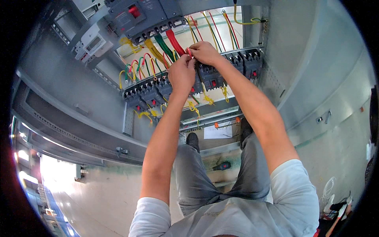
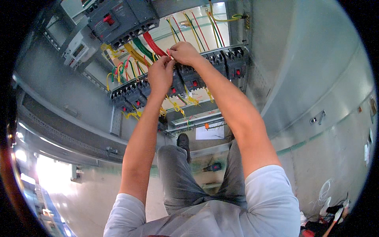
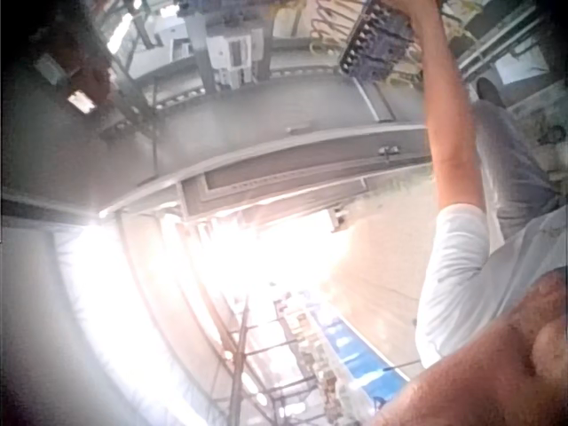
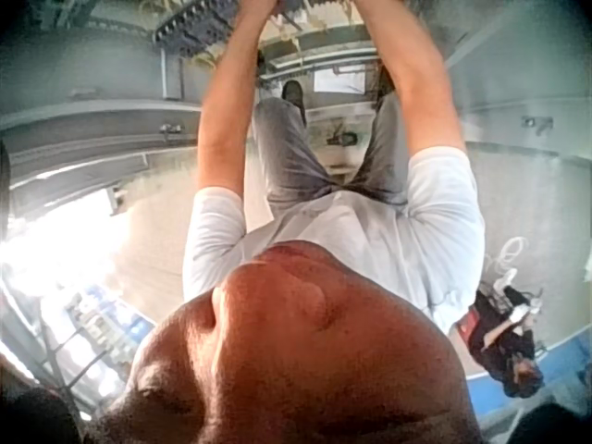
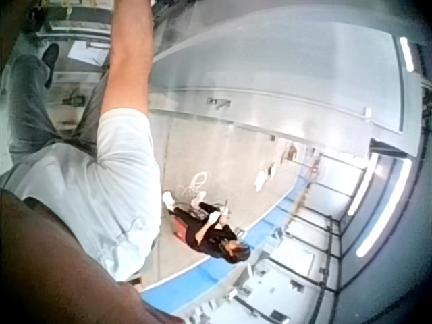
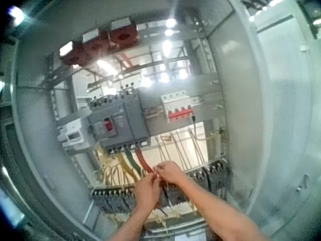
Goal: The person sits on the floor and connects colored wires to terminals inside an open electrical panel. They use a cordless drill to tighten the terminal screws after inserting the wire ends.
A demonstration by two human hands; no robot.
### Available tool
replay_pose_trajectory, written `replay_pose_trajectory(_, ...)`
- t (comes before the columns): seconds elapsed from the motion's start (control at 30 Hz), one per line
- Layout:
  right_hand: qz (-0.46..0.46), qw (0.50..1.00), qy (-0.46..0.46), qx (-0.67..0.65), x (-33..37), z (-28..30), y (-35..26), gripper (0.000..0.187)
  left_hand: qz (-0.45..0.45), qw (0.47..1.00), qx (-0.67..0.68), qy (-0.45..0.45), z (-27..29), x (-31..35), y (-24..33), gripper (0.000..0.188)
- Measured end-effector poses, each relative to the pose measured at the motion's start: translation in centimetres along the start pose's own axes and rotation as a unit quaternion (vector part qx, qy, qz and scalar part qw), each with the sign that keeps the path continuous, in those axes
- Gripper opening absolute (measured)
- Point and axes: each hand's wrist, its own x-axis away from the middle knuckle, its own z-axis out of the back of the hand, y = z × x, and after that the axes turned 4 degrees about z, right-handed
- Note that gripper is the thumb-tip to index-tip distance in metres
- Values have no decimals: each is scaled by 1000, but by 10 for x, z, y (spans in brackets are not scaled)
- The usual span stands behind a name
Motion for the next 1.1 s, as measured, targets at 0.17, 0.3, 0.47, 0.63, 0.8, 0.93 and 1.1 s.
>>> replay_pose_trajectory(0.17, 48, 991, 19, -124, 9, 0, 13, 35, -27, 997, 75, -9, 1, 24, -10, 30)
replay_pose_trajectory(0.3, 84, 992, 8, -95, 6, 3, 1, 37, 61, 968, 241, -34, 14, 71, -28, 27)
replay_pose_trajectory(0.47, 78, 988, 16, -134, 9, 4, -3, 34, 165, 929, 327, -63, -16, 166, -81, 24)
replay_pose_trajectory(0.63, 35, 973, -17, -227, 7, 8, -4, 36, 238, 909, 336, -57, -22, 213, -121, 23)
replay_pose_trajectory(0.8, 57, 980, -11, -191, 8, 9, -4, 40, 94, 953, 289, 0, 13, 130, -56, 28)
replay_pose_trajectory(0.93, 47, 978, 5, -203, 5, 2, -4, 35, -11, 989, 138, 44, 13, 68, -25, 36)
replay_pose_trajectory(1.1, 31, 969, 10, -244, 12, 3, 1, 28, 44, 995, 29, -88, 9, 25, 5, 35)
